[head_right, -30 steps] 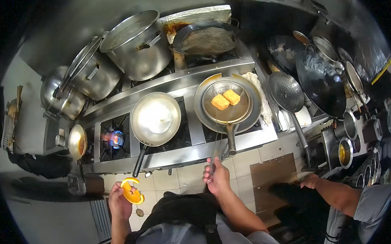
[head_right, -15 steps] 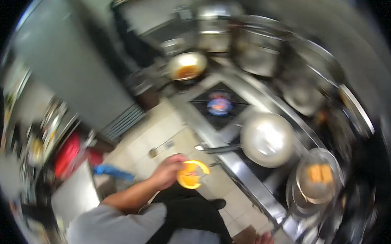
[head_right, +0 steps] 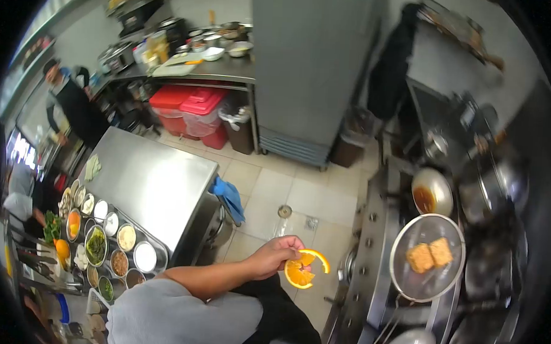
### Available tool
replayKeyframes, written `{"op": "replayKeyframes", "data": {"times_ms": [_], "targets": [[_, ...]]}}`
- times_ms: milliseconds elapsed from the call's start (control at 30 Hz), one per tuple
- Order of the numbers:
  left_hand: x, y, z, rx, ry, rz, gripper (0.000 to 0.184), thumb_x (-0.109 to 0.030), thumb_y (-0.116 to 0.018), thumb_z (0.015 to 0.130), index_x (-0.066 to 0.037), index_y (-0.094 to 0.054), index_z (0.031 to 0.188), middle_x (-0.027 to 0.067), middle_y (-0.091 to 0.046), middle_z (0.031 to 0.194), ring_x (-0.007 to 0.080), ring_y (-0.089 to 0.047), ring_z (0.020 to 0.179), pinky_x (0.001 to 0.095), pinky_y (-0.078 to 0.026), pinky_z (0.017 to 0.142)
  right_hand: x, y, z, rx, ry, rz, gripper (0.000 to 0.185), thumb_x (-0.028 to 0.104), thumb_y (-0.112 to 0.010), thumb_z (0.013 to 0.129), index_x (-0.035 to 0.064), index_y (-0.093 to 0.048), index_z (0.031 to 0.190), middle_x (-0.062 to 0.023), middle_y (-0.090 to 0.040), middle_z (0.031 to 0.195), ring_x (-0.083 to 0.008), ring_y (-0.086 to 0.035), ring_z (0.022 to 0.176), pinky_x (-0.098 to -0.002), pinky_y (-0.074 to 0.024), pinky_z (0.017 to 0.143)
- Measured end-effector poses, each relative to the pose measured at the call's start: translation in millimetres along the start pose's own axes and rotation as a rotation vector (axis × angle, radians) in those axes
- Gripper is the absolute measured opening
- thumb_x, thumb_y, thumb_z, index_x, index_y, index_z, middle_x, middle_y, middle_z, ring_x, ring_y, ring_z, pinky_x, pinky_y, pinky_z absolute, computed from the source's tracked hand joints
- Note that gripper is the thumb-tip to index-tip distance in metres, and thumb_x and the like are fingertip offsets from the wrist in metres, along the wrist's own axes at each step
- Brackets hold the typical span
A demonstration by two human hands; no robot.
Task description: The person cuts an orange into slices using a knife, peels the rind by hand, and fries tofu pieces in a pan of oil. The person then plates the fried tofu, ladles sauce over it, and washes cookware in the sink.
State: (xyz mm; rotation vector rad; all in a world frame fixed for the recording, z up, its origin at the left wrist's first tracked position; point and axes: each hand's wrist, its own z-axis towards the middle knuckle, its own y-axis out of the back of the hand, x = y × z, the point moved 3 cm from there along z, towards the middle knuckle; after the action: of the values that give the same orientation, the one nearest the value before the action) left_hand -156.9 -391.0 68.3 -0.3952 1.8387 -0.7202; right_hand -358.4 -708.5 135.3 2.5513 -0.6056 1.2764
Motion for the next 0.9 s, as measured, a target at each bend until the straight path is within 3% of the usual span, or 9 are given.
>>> {"op": "replayKeyframes", "data": {"times_ms": [33,100,133,167,233,300,367,433,900], "targets": [[-17,25,-1,-0.019,-0.038,-0.01,0.009,-0.005,-0.049,0.09,-0.002,-0.048,0.099,0.0118,-0.063,0.096,0.0199,-0.067,0.09,0.0288,-0.053,0.079,3,-19,20,0.033,0.016,-0.022,0.019,0.019,-0.055,0.092,0.0076,-0.055,0.107,-0.0064,-0.053,0.075,-0.018,-0.052,0.063,-0.0314,-0.0419,0.053],[-54,77,-4,-0.203,-0.135,-0.084,0.01,-0.005,-0.048,0.09,-0.002,-0.048,0.1,0.0127,-0.062,0.096,0.0221,-0.067,0.09,0.0293,-0.053,0.08,20,-71,65,0.31,0.604,-0.925,0.025,0.015,-0.056,0.09,0.0061,-0.059,0.113,-0.0151,-0.058,0.088,-0.0314,-0.055,0.08,-0.041,-0.0444,0.068],[-73,101,-10,-0.274,-0.172,-0.12,0.012,-0.005,-0.048,0.09,-0.002,-0.047,0.101,0.0133,-0.06,0.095,0.0242,-0.067,0.091,0.0316,-0.053,0.081,28,-101,85,0.421,0.417,-0.943,0.03,0.014,-0.058,0.087,0.0047,-0.06,0.116,-0.0227,-0.057,0.099,-0.0408,-0.052,0.092,-0.0473,-0.0423,0.079],[-91,121,-17,-0.281,-0.215,-0.116,0.012,-0.005,-0.048,0.09,-0.002,-0.047,0.101,0.0133,-0.06,0.095,0.0242,-0.067,0.091,0.0316,-0.053,0.081,21,-127,108,0.504,0.626,-0.944,0.029,0.015,-0.055,0.09,0.0051,-0.058,0.117,-0.0169,-0.059,0.095,-0.0322,-0.055,0.089,-0.0419,-0.0454,0.074],[-128,160,-34,-0.468,-0.426,-0.135,0.012,-0.003,-0.048,0.089,-0.001,-0.047,0.101,0.0135,-0.06,0.093,0.0263,-0.066,0.09,0.0341,-0.053,0.081,25,-203,135,0.572,0.021,-0.426,0.03,0.017,-0.052,0.093,0.0053,-0.056,0.12,-0.0097,-0.058,0.099,-0.0233,-0.056,0.09,-0.035,-0.0472,0.073],[-150,194,-55,-0.586,-0.523,-0.25,0.013,-0.003,-0.049,0.088,0.001,-0.047,0.101,0.0152,-0.061,0.09,0.0282,-0.066,0.088,0.0359,-0.053,0.081,27,-283,163,0.606,-0.238,-0.411,0.032,0.02,-0.051,0.095,0.0052,-0.052,0.123,-0.0046,-0.054,0.103,-0.0142,-0.055,0.085,-0.0255,-0.0473,0.068],[-169,218,-76,-0.644,-0.628,-0.235,0.013,-0.003,-0.049,0.087,0.001,-0.047,0.1,0.016,-0.061,0.09,0.0289,-0.065,0.087,0.0368,-0.053,0.081,-8,-342,226,0.881,-0.081,-0.5,0.035,0.021,-0.056,0.093,0.0046,-0.051,0.123,-0.0058,-0.053,0.103,-0.011,-0.054,0.079,-0.0202,-0.0449,0.06],[-177,236,-95,-0.708,-0.708,-0.242,0.013,-0.003,-0.049,0.086,0.001,-0.047,0.099,0.0168,-0.061,0.089,0.0295,-0.065,0.087,0.0378,-0.053,0.08,21,-445,192,1.088,-0.15,-0.371,0.013,0.021,-0.049,0.096,0.009,-0.049,0.092,0.0017,-0.042,0.057,-0.0097,-0.038,0.04,-0.025,-0.0287,0.037],[-198,309,-89,-1.543,-1.224,-0.417,0.013,-0.009,-0.044,0.084,-0.001,-0.046,0.094,0.0177,-0.061,0.083,0.0274,-0.063,0.078,0.0396,-0.053,0.075,9,-923,213,1.684,-0.395,-0.621,0.019,0.024,-0.049,0.096,0.0065,-0.048,0.088,0.0018,-0.039,0.054,-0.0097,-0.036,0.039,-0.0248,-0.028,0.037]]}}
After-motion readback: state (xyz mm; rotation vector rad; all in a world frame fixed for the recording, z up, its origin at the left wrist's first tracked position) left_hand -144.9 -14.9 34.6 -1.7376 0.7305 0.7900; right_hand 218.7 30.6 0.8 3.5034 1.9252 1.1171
